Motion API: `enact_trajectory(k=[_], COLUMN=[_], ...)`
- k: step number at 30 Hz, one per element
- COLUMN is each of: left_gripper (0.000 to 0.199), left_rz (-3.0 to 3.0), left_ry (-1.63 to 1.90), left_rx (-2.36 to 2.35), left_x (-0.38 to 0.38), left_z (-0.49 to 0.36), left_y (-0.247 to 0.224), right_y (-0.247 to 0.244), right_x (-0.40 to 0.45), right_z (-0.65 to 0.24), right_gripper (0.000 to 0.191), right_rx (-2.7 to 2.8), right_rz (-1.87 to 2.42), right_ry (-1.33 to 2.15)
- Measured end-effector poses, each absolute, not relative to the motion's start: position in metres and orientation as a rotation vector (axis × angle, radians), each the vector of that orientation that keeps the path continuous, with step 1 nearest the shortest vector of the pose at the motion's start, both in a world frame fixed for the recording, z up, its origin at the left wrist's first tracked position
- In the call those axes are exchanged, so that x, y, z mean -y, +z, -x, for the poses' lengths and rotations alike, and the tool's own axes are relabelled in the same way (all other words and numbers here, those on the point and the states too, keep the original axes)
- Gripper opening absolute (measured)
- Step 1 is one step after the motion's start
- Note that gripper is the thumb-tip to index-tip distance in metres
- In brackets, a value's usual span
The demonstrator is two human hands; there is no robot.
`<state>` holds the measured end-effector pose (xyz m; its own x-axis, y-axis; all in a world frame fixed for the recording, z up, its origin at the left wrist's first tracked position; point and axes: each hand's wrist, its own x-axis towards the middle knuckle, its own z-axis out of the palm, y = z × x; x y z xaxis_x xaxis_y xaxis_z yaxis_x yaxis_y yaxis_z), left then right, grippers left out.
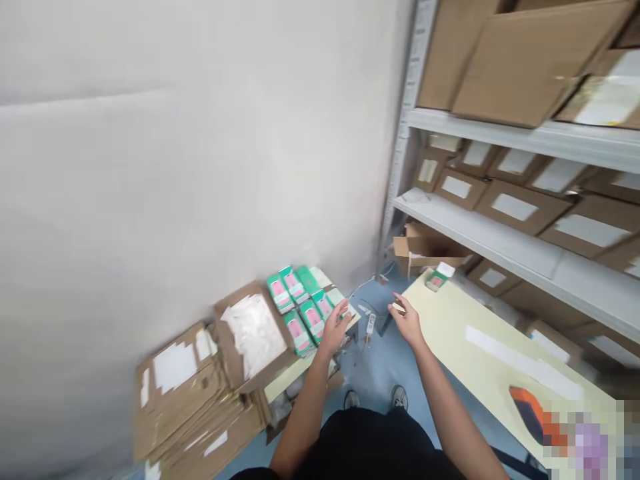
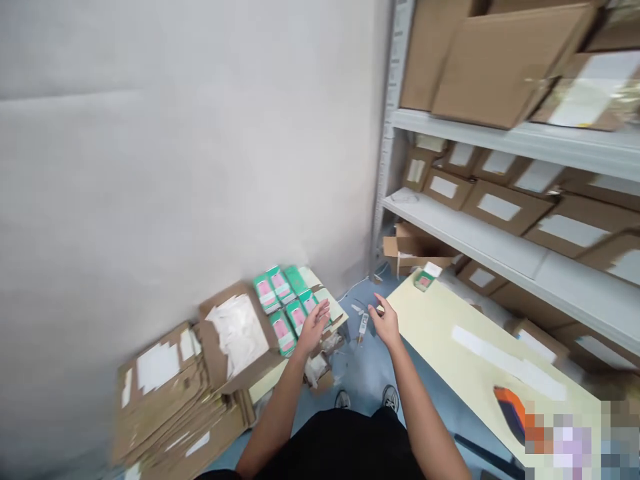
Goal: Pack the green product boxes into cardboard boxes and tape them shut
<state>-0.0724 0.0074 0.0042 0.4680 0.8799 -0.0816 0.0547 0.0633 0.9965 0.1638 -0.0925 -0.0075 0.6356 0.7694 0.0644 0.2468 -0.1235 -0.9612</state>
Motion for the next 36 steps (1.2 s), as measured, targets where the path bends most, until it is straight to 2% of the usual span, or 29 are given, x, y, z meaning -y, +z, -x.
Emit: enact_trajectory(k=[4, 10, 15, 21, 26, 32, 36], left_gripper=[0.058, 0.065, 0.062, 0.065, 0.064, 0.057, 0.062], left_rz=[-1.354, -1.246, -1.137, -0.998, -0.909, -0.776, -0.76], left_ry=[0.882, 1.067, 1.145, 1.283, 1.331, 1.325, 1.183], left_rx=[-1.099, -1.384, -1.634, -1.693, -1.713, -1.756, -1.886], left_x=[-0.009, 0.021, 0.062, 0.092, 0.095, 0.075, 0.056], left_z=[0.146, 0.236, 0.307, 0.378, 0.446, 0.56, 0.625], left_y=[0.007, 0.002, 0.008, 0.011, -0.013, -0.059, -0.082], right_y=[-0.005, -0.015, -0.023, -0.014, -0.017, -0.05, -0.073], right_x=[0.043, -0.003, -0.012, -0.003, 0.0, -0.002, -0.018], right_z=[-0.099, -0.017, 0.058, 0.146, 0.215, 0.319, 0.38], right_gripper=[0.057, 0.056, 0.057, 0.053, 0.052, 0.051, 0.06], right_rx=[1.064, 1.339, 1.422, 1.546, 1.672, 1.89, 2.155], right_rz=[1.593, 1.463, 1.334, 1.187, 1.176, 1.208, 1.38], right_ry=[0.694, 0.912, 1.139, 1.23, 1.192, 1.135, 1.147])
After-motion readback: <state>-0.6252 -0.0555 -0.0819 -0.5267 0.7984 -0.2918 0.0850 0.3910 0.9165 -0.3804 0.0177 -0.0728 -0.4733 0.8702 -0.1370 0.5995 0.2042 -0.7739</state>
